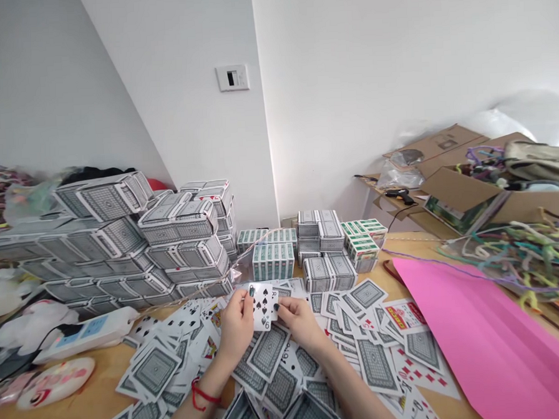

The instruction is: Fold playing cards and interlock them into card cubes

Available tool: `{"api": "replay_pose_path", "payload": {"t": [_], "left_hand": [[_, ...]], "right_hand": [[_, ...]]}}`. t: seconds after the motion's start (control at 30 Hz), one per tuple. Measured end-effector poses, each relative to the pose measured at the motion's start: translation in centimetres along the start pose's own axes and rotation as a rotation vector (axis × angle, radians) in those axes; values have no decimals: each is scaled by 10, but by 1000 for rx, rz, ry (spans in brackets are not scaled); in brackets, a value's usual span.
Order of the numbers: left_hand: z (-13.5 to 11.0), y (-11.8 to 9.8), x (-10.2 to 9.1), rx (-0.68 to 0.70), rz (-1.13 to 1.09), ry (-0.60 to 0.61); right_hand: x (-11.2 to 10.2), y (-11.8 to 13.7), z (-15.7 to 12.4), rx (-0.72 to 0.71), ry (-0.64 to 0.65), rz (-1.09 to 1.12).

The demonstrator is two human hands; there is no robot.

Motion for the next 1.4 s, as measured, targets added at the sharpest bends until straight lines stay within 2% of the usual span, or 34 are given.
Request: {"api": "replay_pose_path", "payload": {"t": [0.23,0.37,0.43,0.47,0.53,0.63,0.73,0.83,0.93,1.03,1.2,1.4], "left_hand": [[-7,-16,1,187,131,17],[-14,-35,1,385,217,-3],[-15,-39,0,426,213,-18],[-13,-37,-2,402,200,-31],[-8,-27,-6,296,165,-54],[-2,-14,-9,153,98,-51],[0,-11,-9,90,32,-21],[-2,-11,-6,45,-24,12],[-5,-13,-2,49,-54,43],[-8,-15,-1,63,-60,57],[-11,-17,8,82,-99,153],[-7,-13,12,56,-113,226]], "right_hand": [[-3,-4,3,-20,-78,-71],[-9,2,-4,-138,-244,-240],[-13,8,-8,-201,-323,-285],[-14,10,-9,-209,-327,-262],[-11,8,-7,-146,-252,-118],[-1,-3,-3,60,-66,213],[4,-10,-3,204,18,444],[7,-15,-6,276,65,528],[11,-15,-8,289,103,533],[12,-14,-7,280,63,516],[5,-19,-3,255,-118,458],[-2,-19,-1,130,-222,320]]}}
Point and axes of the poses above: each hand's wrist, its own z-axis towards the middle knuckle, its own x-axis out of the palm, y = z × x, the point moved 9 cm from there along z, towards the middle knuckle, and after that the axes turned 9 degrees about -y, right-handed, at the moved point
